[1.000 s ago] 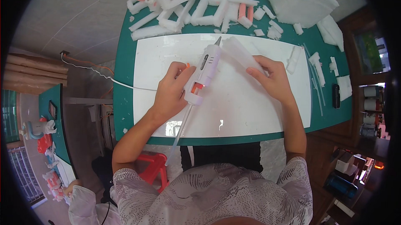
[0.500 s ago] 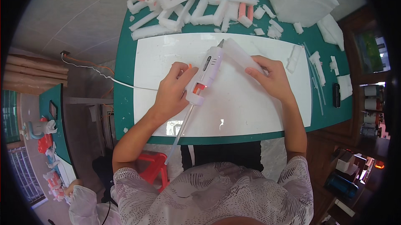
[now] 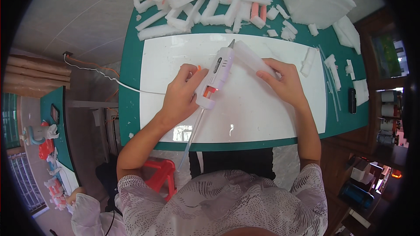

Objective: The person assembles foam pieces by applying glue with a hot glue gun and pressing the pieces together by hand.

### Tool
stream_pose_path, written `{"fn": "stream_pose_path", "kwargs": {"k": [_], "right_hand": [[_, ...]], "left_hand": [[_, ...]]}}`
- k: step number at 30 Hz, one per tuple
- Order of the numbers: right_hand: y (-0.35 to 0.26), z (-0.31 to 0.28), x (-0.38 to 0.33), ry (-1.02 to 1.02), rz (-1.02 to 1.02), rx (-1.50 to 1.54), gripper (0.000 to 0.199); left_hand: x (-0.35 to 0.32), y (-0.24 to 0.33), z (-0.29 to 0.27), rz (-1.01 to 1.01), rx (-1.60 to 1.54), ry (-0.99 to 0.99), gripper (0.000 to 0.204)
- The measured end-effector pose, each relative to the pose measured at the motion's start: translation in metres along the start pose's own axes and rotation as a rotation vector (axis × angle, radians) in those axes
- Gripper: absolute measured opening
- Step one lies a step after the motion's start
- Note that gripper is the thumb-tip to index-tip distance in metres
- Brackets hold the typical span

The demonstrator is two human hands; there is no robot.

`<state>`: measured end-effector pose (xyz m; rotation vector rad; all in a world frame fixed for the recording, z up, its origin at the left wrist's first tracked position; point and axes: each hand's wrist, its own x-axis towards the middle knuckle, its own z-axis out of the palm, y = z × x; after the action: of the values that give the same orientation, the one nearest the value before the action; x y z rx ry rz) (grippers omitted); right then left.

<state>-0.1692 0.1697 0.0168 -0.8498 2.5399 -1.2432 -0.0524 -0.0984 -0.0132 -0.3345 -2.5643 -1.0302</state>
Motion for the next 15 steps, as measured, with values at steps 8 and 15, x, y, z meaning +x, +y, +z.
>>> {"fn": "stream_pose_path", "kwargs": {"k": [8, 15], "right_hand": [[-0.0020, -0.0006, -0.0006, 0.020, 0.003, 0.001, 0.032], [-0.0049, -0.0015, 0.0003, 0.023, 0.020, -0.005, 0.029]], "left_hand": [[0.0019, 0.0043, -0.0031, 0.002, -0.002, 0.004, 0.046], [0.0003, 0.0028, -0.0012, 0.011, 0.004, 0.006, 0.046]]}}
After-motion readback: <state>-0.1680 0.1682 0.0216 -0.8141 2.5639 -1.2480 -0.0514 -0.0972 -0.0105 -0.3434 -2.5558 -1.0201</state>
